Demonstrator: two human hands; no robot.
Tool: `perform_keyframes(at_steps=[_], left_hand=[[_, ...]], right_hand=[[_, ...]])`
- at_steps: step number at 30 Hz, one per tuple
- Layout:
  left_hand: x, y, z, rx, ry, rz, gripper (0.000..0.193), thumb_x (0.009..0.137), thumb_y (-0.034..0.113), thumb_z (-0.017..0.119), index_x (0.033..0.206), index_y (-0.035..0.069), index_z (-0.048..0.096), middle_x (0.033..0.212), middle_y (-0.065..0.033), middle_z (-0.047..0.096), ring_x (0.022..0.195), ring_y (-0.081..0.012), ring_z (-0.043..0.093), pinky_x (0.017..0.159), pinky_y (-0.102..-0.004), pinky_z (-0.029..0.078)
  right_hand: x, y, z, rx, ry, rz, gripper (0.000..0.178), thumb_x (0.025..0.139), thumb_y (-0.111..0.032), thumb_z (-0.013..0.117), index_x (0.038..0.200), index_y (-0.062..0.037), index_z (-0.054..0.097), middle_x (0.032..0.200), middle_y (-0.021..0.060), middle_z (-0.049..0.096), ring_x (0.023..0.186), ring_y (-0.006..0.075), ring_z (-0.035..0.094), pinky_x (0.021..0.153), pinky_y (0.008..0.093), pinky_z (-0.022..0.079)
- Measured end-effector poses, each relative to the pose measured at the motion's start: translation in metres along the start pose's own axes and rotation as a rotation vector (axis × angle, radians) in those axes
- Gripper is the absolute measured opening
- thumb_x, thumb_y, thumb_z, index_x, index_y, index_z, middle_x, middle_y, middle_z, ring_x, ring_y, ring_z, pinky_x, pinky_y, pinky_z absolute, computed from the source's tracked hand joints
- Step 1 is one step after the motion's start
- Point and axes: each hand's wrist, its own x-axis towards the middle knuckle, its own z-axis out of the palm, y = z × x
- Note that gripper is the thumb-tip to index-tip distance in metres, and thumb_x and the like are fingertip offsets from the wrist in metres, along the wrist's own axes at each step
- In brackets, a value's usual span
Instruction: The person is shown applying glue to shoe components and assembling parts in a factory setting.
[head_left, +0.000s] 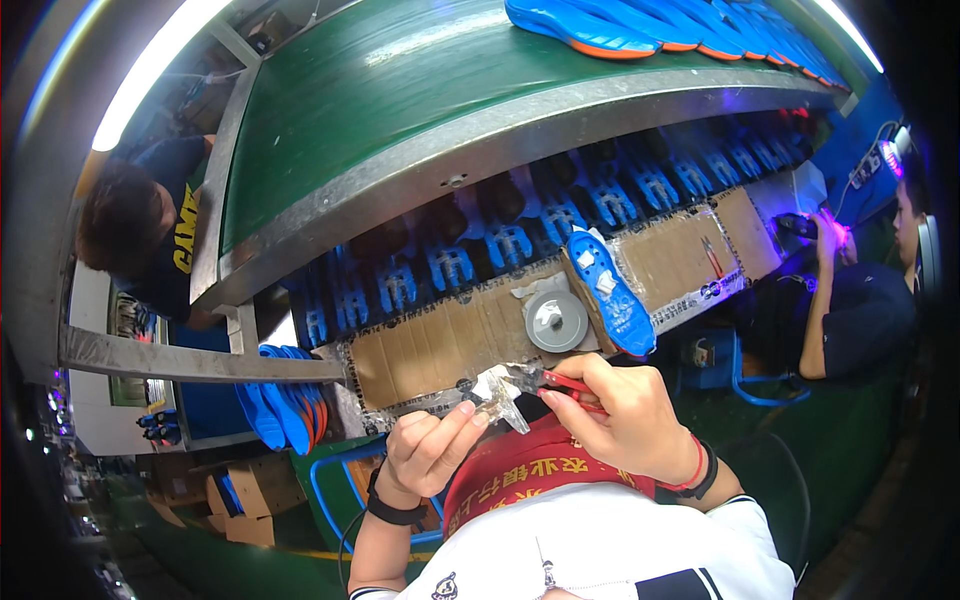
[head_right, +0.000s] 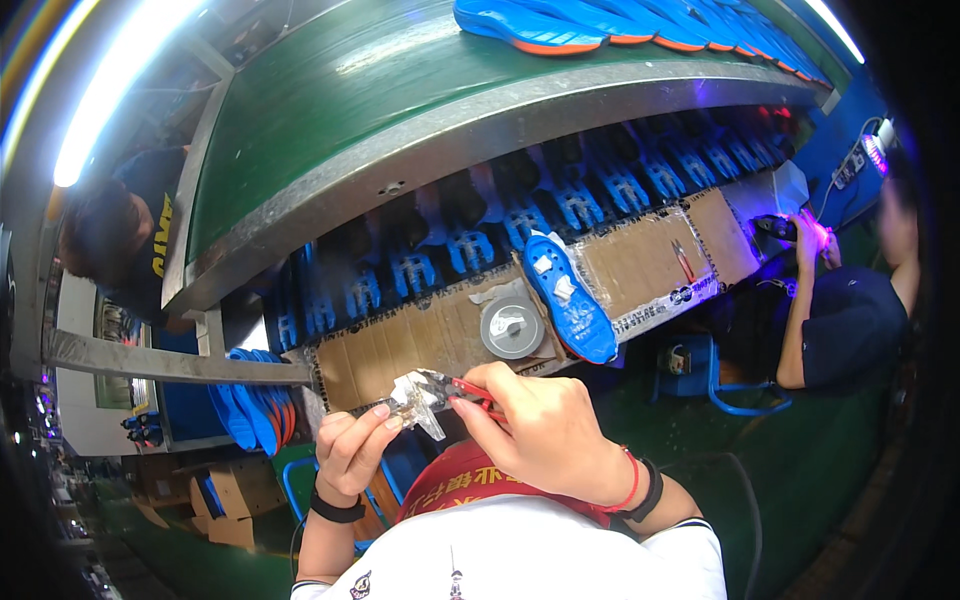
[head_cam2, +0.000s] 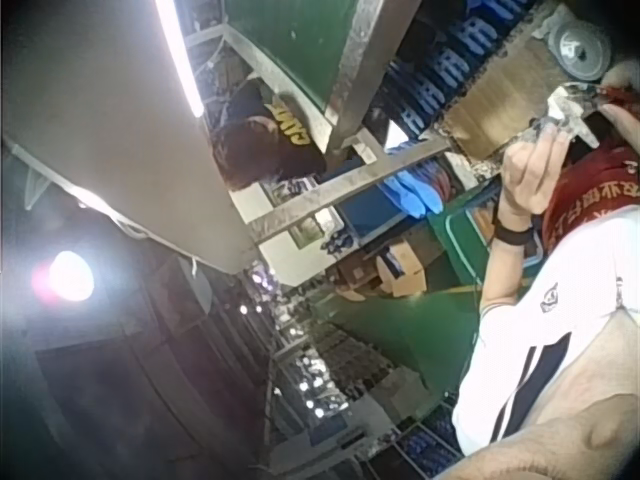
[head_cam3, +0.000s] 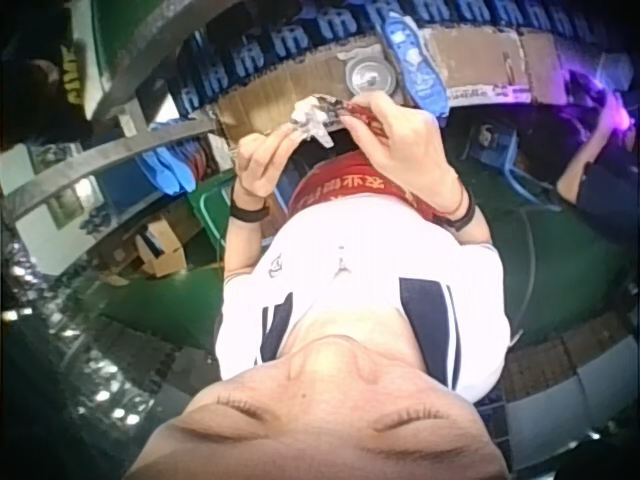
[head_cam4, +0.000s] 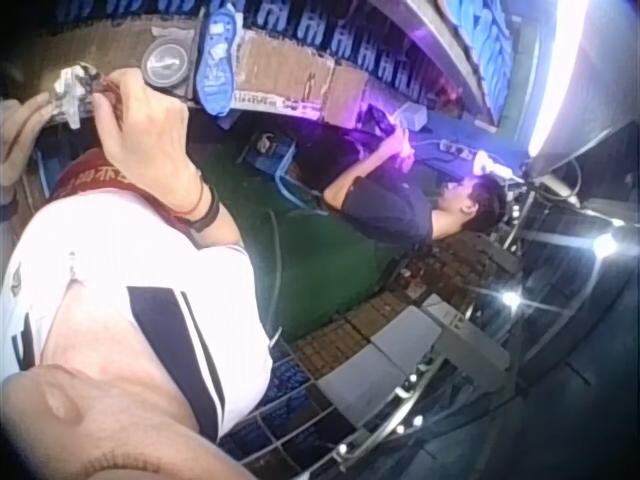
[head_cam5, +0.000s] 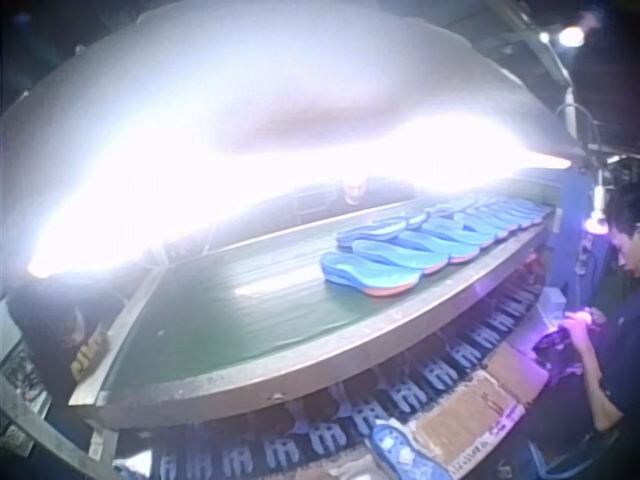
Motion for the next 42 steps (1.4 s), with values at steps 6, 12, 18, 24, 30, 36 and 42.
perform_keyframes(at_steps=[6,12,18,24,30,36,42], left_hand=[[0.000,-0.002,0.000,0.031,0.013,0.000,0.028,0.077,0.006,0.072,0.105,0.006,0.072,0.111,-0.0044,0.065,0.086,-0.0158,0.052,0.068,-0.0273,0.046],[-0.002,-0.002,0.000,0.008,0.004,0.022,0.029,0.077,0.006,0.072,0.106,0.006,0.072,0.111,-0.0041,0.065,0.086,-0.0153,0.052,0.068,-0.0267,0.046],[-0.001,0.000,0.002,-0.001,0.007,0.026,0.028,0.077,0.006,0.072,0.105,0.006,0.072,0.111,-0.0037,0.065,0.086,-0.0149,0.051,0.067,-0.0264,0.046],[-0.004,-0.002,0.004,0.010,0.015,0.008,0.027,0.077,0.007,0.072,0.105,0.006,0.072,0.111,-0.0042,0.065,0.086,-0.0152,0.051,0.068,-0.0271,0.046],[-0.004,-0.002,0.002,0.016,0.019,-0.046,0.033,0.071,-0.001,0.077,0.103,0.005,0.070,0.111,-0.0067,0.064,0.085,-0.0184,0.054,0.066,-0.0298,0.047],[-0.004,0.000,0.005,0.012,0.028,-0.054,0.034,0.071,-0.003,0.077,0.103,0.004,0.069,0.109,-0.0072,0.064,0.086,-0.0192,0.055,0.066,-0.0302,0.047],[-0.001,0.002,0.007,0.021,0.025,-0.048,0.034,0.072,-0.004,0.077,0.104,0.004,0.069,0.109,-0.0073,0.064,0.085,-0.0194,0.055,0.066,-0.0306,0.048]], right_hand=[[-0.004,-0.003,-0.005,-0.024,-0.076,0.003,0.019,0.083,-0.014,0.072,0.093,-0.0020,0.062,0.059,0.0082,0.062,0.050,0.0217,0.062,0.045,0.0308,0.045],[0.001,-0.005,0.000,-0.081,-0.078,0.010,0.016,0.084,-0.014,0.070,0.092,-0.0032,0.061,0.058,0.0076,0.061,0.050,0.0213,0.062,0.044,0.0313,0.044],[0.007,0.000,0.010,-0.077,-0.044,-0.013,0.017,0.085,-0.014,0.069,0.093,-0.0027,0.060,0.060,0.0082,0.062,0.050,0.0225,0.063,0.045,0.0320,0.045],[0.006,0.003,0.012,-0.046,0.027,-0.002,0.017,0.085,-0.013,0.070,0.094,-0.0020,0.061,0.064,0.0097,0.065,0.053,0.0222,0.064,0.046,0.0312,0.046],[0.003,-0.004,0.006,-0.050,-0.054,0.006,0.016,0.084,-0.012,0.070,0.093,-0.0018,0.061,0.063,0.0094,0.065,0.052,0.0215,0.064,0.046,0.0300,0.046],[0.002,-0.005,0.013,-0.077,-0.040,0.007,0.017,0.084,-0.012,0.071,0.094,-0.0018,0.061,0.063,0.0092,0.065,0.052,0.0214,0.064,0.046,0.0301,0.046],[0.000,-0.003,0.027,0.121,0.050,0.038,0.019,0.084,-0.011,0.071,0.096,-0.0004,0.061,0.066,0.0103,0.066,0.054,0.0212,0.066,0.047,0.0291,0.048]])
